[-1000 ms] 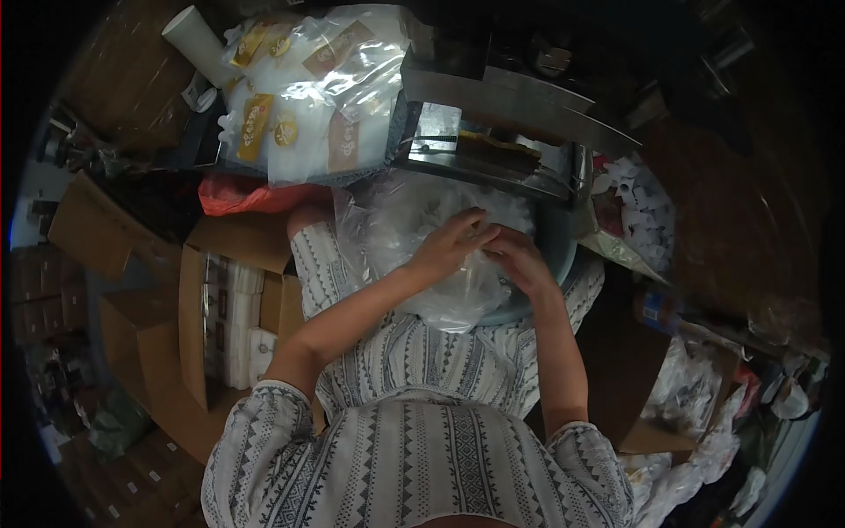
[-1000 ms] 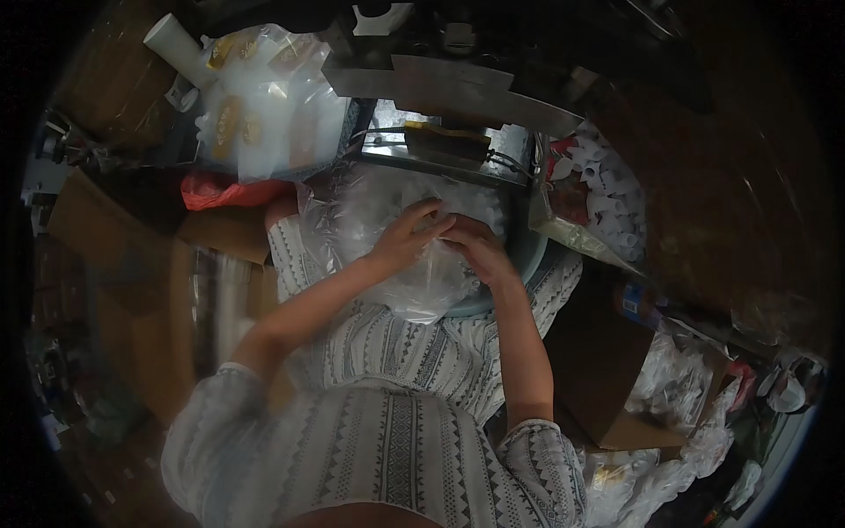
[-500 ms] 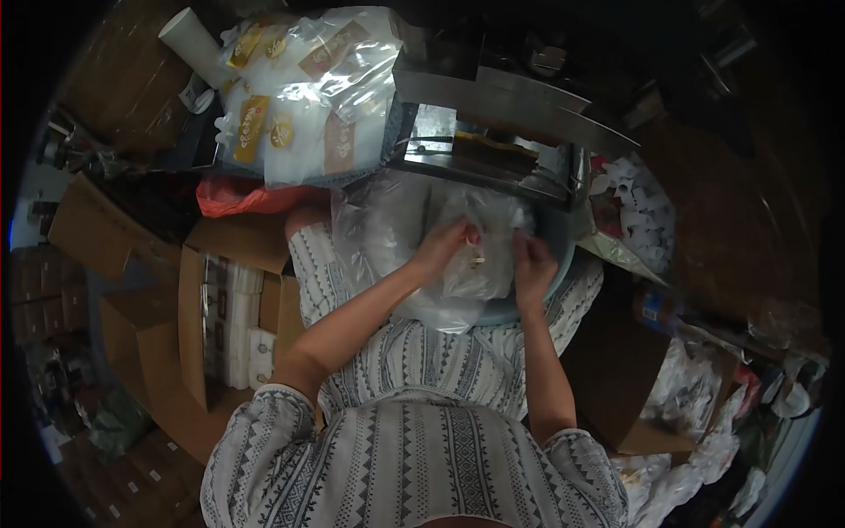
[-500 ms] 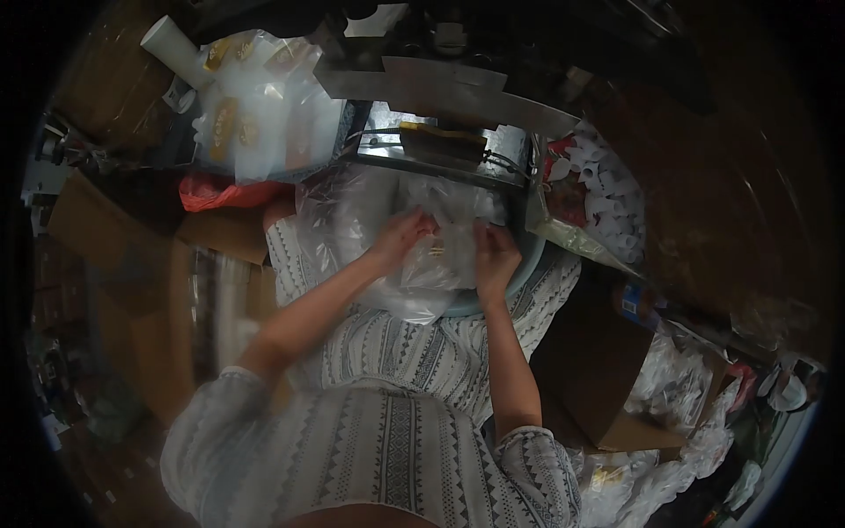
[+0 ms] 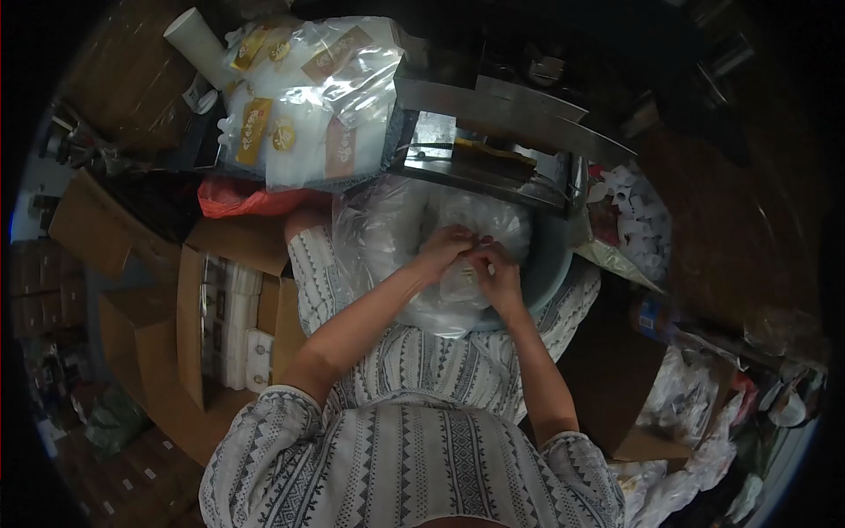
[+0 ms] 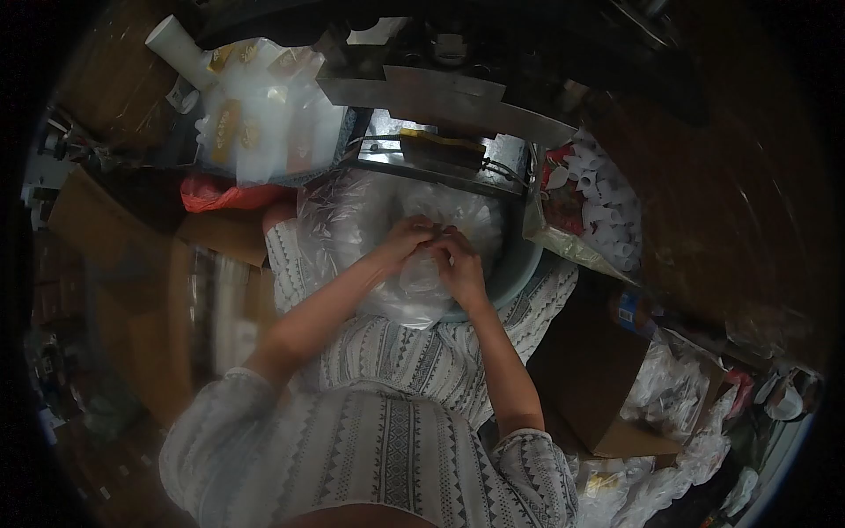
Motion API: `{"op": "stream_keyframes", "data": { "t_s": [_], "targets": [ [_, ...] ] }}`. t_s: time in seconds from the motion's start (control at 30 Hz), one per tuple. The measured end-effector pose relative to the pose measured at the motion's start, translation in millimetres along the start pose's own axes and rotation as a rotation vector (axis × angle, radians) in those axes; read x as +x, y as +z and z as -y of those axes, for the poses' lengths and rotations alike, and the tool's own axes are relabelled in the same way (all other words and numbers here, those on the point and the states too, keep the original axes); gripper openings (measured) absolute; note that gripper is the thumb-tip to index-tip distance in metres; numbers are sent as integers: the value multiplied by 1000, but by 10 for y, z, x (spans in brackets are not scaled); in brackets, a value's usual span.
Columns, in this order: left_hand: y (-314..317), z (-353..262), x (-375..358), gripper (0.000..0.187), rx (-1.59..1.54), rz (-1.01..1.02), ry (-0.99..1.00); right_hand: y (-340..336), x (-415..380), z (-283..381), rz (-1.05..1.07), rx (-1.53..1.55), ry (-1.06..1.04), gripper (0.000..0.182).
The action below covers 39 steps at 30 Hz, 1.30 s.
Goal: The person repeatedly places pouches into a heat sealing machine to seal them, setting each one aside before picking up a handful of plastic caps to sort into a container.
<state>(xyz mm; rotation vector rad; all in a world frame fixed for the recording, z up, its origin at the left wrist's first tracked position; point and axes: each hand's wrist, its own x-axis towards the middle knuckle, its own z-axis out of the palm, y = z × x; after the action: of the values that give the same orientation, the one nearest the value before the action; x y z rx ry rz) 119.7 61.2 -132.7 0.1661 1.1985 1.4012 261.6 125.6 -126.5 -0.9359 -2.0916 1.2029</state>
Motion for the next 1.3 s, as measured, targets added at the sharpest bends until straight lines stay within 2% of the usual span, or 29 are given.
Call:
{"op": "stream_keyframes", "data": {
  "t_s": [0.03, 0.07, 0.1, 0.13, 0.17, 0.2, 0.23, 0.3, 0.33, 0.4, 0.5, 0.57, 0.73, 0.8, 0.87, 0.9, 0.93, 0.97, 1.0, 1.03, 1.07, 1.1, 1.13, 1.17, 1.2, 1.23, 1.27, 1.3],
  "targets": [
    [23, 0, -19, 15, -1, 2, 1, -31, 3, -10, 17, -57, -157, 10],
    [49, 9, -53, 17, 513, 72, 248, -52, 13, -12, 33, -115, -313, 13],
    [71, 22, -73, 21, 1025, 138, 494, -40, 58, -18, 33, -118, -313, 13],
    [76, 64, -87, 21, 1022, 141, 485, -20, 119, 94, 18, 252, -45, 18],
    [82, 90, -84, 19, 1143, 95, 727, -6, 140, 158, -4, 621, 224, 24],
    [91, 56, -35, 17, 1260, 43, 989, 0, 172, 144, -9, 624, 214, 24],
    [107, 20, -6, 17, 1263, 44, 999, 4, 195, 98, 37, 562, 270, 28],
    [118, 8, 2, 23, 920, -39, 1090, 28, 220, -55, 87, 501, 331, 33],
    [111, 22, -20, 23, 922, -37, 1085, 32, 243, -98, 160, 557, 332, 32],
    [105, 21, -34, 19, 1070, -315, 1210, 30, 269, -174, 229, 610, 329, 30],
    [7, 4, -20, 15, 1221, -225, 1249, -6, 290, -36, 168, 715, 367, 30],
    [-84, 39, -5, 15, 1247, -218, 1245, -1, 333, -50, 280, 463, 344, 27],
    [-150, -16, -58, 15, 1321, -164, 1296, 77, 271, -132, 244, 538, 279, 23],
    [-158, -20, -75, 17, 1360, -43, 1315, 69, 340, -314, 238, 542, 251, 22],
    [-228, 122, -164, 16, 1438, -14, 1264, 50, 452, -535, -95, 87, 349, 20],
    [-275, 211, -234, 14, 1514, 14, 1211, 114, 412, -592, -96, 89, 349, 20],
    [-285, 233, -325, 14, 1518, 18, 1214, 188, 377, -554, -214, -64, 277, 20],
    [-284, 229, -378, 14, 1451, 42, 1065, 239, 379, -516, -337, -220, 199, 19],
    [-288, 200, -388, 15, 1380, 63, 917, 280, 368, -481, -347, -221, 192, 19],
    [-312, 116, -438, 15, 1380, 73, 912, 312, 244, -316, -256, -195, -21, 23],
    [-343, -34, -471, 24, 1536, -165, 979, 320, 94, -212, -164, -168, -232, 27],
    [-395, -180, -454, 34, 1678, -420, 1053, 304, -42, -224, -173, -173, -233, 27],
    [-534, -248, -380, 34, 1676, -413, 1069, 292, -185, -267, -32, -352, -182, 34],
    [-718, -255, -273, 44, 1745, -468, 1004, 280, -306, -272, 110, -530, -127, 40],
    [-843, -225, -202, 53, 1810, -524, 935, 261, -393, -197, 98, -536, -130, 40],
    [-892, -206, -167, 53, 1808, -518, 954, 236, -460, -74, 238, -503, 29, 39],
    [-921, -210, -124, 61, 1769, -481, 879, 208, -523, 39, 371, -463, 187, 38],
    [-954, -217, -83, 70, 1733, -440, 805, 171, -619, 115, 350, -464, 188, 38]
  ]
}}
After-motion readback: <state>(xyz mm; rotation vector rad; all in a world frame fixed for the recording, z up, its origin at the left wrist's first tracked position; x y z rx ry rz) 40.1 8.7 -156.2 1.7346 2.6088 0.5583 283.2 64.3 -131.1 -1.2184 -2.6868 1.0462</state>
